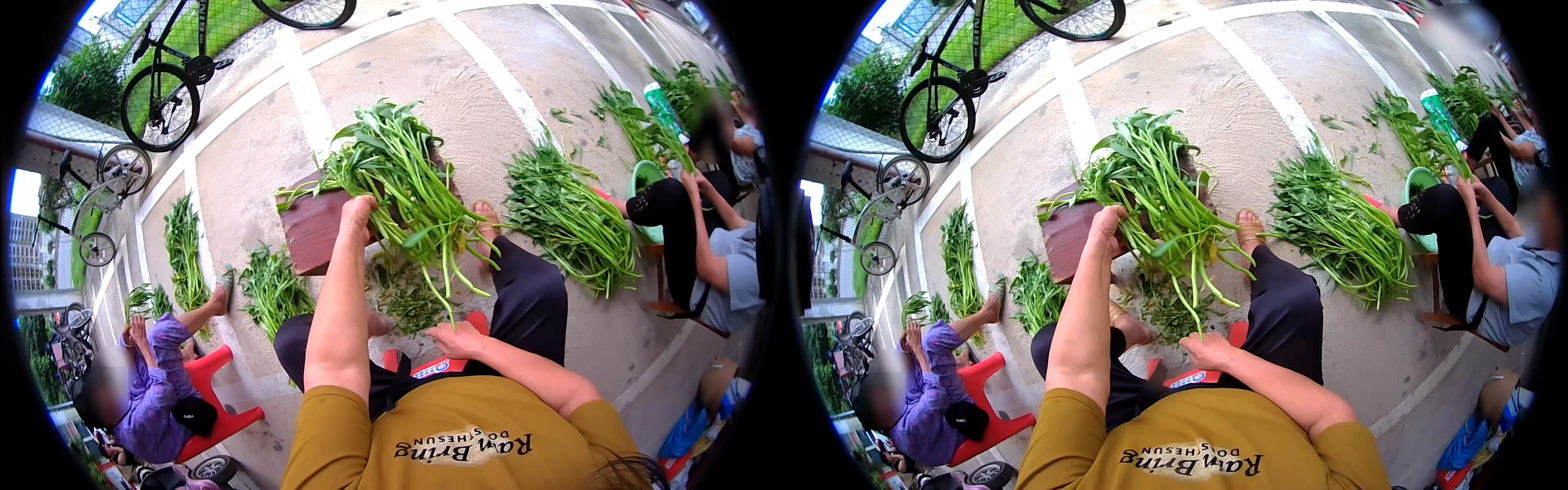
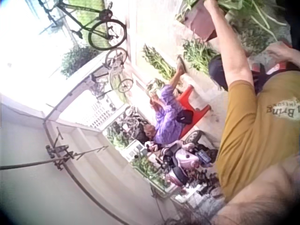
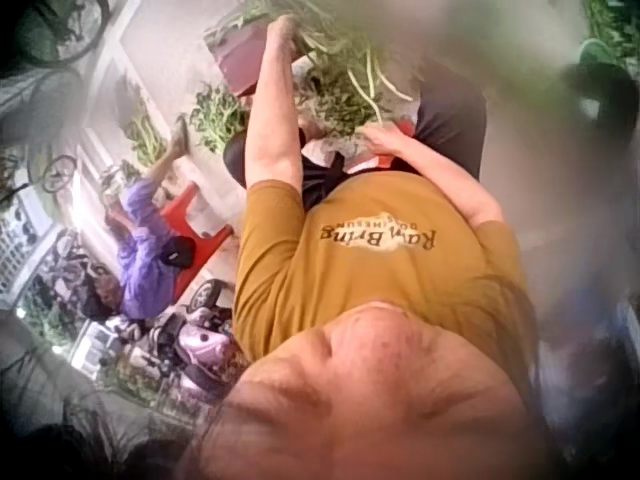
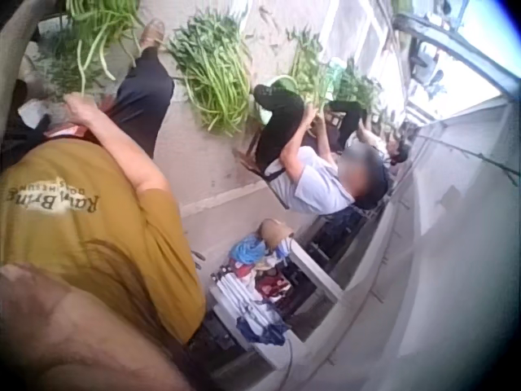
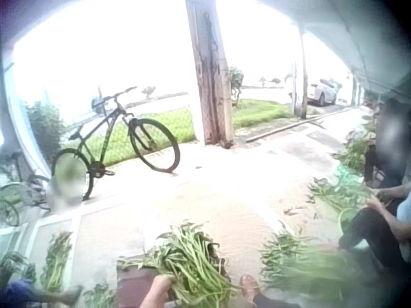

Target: The person sorts a large quantity of greens by hand, separating the leaves and stems into different piles on the ground and onto a small wooden stool.

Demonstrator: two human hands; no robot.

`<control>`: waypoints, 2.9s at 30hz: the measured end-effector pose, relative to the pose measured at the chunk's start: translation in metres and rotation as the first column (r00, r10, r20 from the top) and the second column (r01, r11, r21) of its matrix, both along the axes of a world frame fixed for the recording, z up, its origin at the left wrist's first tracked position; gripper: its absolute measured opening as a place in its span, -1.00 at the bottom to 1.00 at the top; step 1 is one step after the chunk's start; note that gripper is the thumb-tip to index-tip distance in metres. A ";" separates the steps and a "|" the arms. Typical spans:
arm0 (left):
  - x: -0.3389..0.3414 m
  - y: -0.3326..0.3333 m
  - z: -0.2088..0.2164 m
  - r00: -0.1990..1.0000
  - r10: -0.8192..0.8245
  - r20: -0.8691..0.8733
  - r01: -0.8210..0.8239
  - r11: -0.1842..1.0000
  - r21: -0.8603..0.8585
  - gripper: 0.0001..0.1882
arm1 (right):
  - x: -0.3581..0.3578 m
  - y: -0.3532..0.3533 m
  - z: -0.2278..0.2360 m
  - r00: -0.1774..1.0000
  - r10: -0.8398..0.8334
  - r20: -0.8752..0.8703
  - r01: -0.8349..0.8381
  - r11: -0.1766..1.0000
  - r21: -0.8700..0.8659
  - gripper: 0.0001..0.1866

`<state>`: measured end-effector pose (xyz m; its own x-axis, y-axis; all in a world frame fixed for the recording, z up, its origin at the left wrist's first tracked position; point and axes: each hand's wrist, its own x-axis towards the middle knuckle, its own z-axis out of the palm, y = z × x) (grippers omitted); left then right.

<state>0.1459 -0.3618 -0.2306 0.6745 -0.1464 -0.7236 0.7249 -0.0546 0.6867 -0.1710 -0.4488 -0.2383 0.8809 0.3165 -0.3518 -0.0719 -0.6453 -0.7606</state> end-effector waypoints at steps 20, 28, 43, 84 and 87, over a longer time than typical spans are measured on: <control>-0.011 0.042 0.037 0.979 -0.182 0.091 0.172 0.979 0.111 -0.86 | 0.005 -0.001 0.004 0.991 0.112 -0.080 -0.120 0.987 -0.104 -0.83; -0.004 0.078 0.068 0.998 -0.040 0.041 0.046 0.984 -0.171 -0.80 | -0.002 0.001 -0.013 0.990 0.137 0.021 -0.134 0.985 -0.105 -0.75; 0.059 0.060 0.048 0.860 -0.091 0.503 -0.119 0.921 0.371 -0.92 | 0.001 0.001 -0.005 0.991 0.117 0.059 -0.112 0.989 -0.094 -0.84; -0.140 0.088 0.059 0.854 0.334 0.398 -0.168 0.903 -0.396 -0.85 | 0.049 0.031 0.092 0.955 -0.295 -0.033 0.270 0.816 0.511 -0.52; -0.162 0.079 0.063 0.805 0.429 0.410 -0.230 0.862 -0.452 -0.83 | 0.061 0.031 0.109 0.917 -0.398 -0.034 0.363 0.797 0.483 -0.51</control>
